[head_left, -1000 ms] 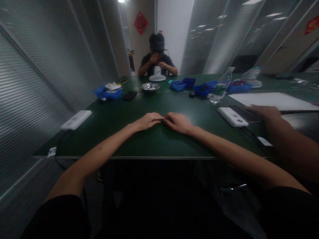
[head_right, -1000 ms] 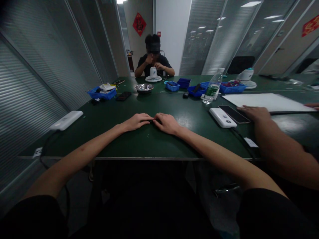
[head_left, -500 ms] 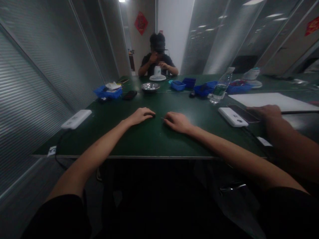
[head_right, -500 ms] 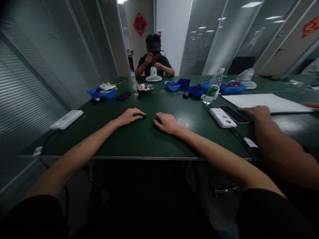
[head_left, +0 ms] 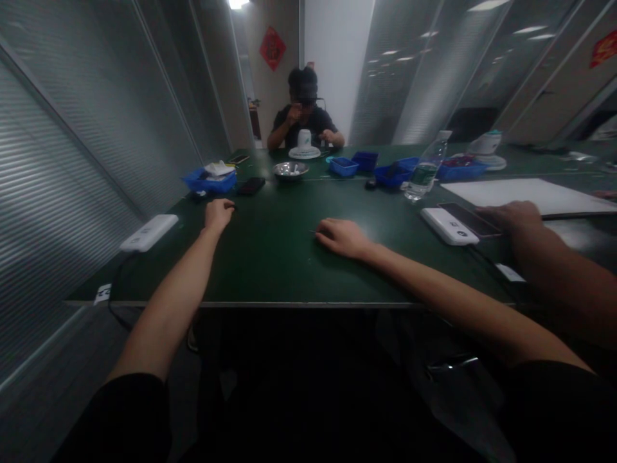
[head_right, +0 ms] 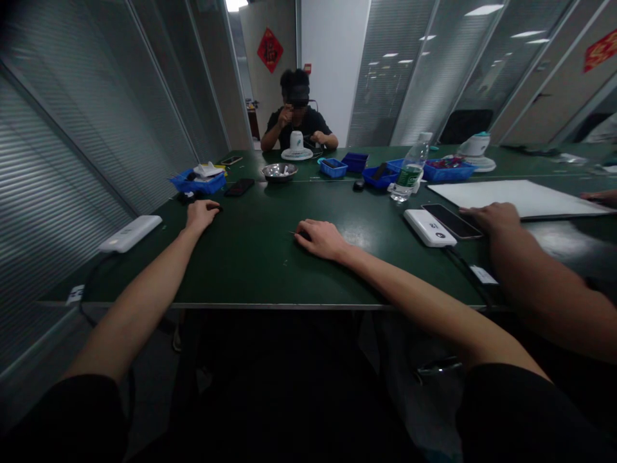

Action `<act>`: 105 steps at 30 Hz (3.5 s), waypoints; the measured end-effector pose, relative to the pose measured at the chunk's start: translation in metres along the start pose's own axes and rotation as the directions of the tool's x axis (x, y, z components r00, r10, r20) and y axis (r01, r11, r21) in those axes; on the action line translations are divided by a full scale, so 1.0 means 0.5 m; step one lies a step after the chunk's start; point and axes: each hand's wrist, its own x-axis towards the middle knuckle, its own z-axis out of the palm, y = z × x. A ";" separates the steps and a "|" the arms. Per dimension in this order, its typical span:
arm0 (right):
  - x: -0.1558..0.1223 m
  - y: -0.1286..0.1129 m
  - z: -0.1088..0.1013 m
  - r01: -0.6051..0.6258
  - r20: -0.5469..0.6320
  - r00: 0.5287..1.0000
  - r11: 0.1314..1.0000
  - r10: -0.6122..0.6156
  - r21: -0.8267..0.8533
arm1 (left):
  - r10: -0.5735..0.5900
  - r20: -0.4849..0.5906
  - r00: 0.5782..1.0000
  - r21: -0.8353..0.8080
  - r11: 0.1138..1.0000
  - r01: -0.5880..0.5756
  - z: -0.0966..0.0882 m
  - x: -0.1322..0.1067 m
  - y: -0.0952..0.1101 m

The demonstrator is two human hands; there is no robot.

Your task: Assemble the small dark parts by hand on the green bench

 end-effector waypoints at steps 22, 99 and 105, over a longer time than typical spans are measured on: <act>0.001 -0.005 -0.003 -0.005 0.024 1.000 1.000 0.006 -0.027 | 0.333 0.233 0.914 -0.117 0.942 -0.314 0.014 -0.046 0.094; 0.002 0.008 0.004 0.027 0.008 1.000 1.000 -0.028 0.003 | 0.825 0.283 0.488 -0.612 0.548 -0.571 0.068 -0.209 0.285; 0.003 0.014 0.009 0.044 -0.016 0.999 0.999 -0.043 0.015 | 0.811 0.316 0.492 -0.625 0.568 -0.536 0.060 -0.212 0.294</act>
